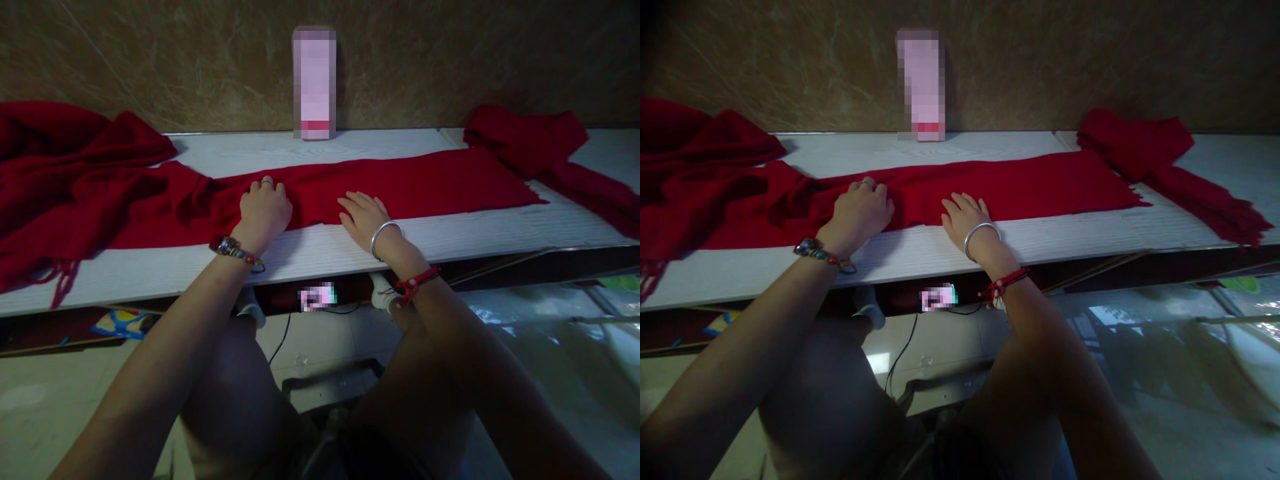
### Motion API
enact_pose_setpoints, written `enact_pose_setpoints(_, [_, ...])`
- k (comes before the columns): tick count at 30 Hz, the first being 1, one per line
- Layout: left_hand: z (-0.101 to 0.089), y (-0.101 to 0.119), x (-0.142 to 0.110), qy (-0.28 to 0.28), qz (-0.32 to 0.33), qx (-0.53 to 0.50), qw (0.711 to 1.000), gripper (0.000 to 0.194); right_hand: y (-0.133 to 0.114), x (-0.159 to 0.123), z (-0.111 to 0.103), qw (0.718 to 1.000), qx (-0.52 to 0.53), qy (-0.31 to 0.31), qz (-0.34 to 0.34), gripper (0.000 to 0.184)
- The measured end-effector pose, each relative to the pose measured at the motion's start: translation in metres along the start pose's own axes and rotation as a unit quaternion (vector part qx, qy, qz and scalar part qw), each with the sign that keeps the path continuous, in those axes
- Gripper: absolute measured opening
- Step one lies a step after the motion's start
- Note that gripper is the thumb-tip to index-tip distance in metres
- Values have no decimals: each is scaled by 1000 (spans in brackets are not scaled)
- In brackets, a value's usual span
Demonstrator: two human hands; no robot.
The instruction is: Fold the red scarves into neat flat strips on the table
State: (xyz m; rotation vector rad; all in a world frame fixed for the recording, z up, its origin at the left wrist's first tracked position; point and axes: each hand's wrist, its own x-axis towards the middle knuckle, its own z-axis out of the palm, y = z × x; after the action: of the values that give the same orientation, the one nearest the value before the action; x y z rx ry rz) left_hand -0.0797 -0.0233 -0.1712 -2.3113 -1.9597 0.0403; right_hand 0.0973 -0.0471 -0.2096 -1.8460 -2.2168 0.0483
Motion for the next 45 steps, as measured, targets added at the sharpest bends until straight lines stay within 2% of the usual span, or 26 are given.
enact_pose_setpoints(16, [4, -2, 1, 22, 19, -21, 999, 43, 2, 0, -1, 1000, 4, -3, -5, 44])
enact_pose_setpoints(22, [9, -7, 6, 48, -85, -34, 995, 44, 1, -2, 2, 1000, 5, 6, 12, 45])
enact_pose_setpoints(24, [9, -6, 6, 45, -99, -37, 993, 45, 0, -1, 0, 1000, 7, 1, 15, 46])
enact_pose_setpoints(26, [9, -4, 5, 40, -65, -41, 996, 45, -1, 2, -5, 1000, 7, 12, 14, 49])
enact_pose_setpoints(30, [13, 0, 4, 45, 94, -56, 993, 46, -7, 11, -16, 997, 1, 71, -3, 55])
enact_pose_setpoints(32, [17, 0, 7, 14, 112, -71, 991, 48, -11, 15, -16, 998, 2, 64, -15, 55])
enact_pose_setpoints(37, [16, -5, 18, -108, 39, -84, 990, 59, -17, 17, -8, 999, 2, -35, -24, 50])
enact_pose_setpoints(40, [13, -9, 22, -135, 30, -70, 988, 64, -13, 15, -6, 998, 3, -59, -26, 46])
enact_pose_setpoints(45, [12, -20, 21, -149, 34, -53, 987, 64, 9, 11, -12, 998, -6, -54, 15, 47])
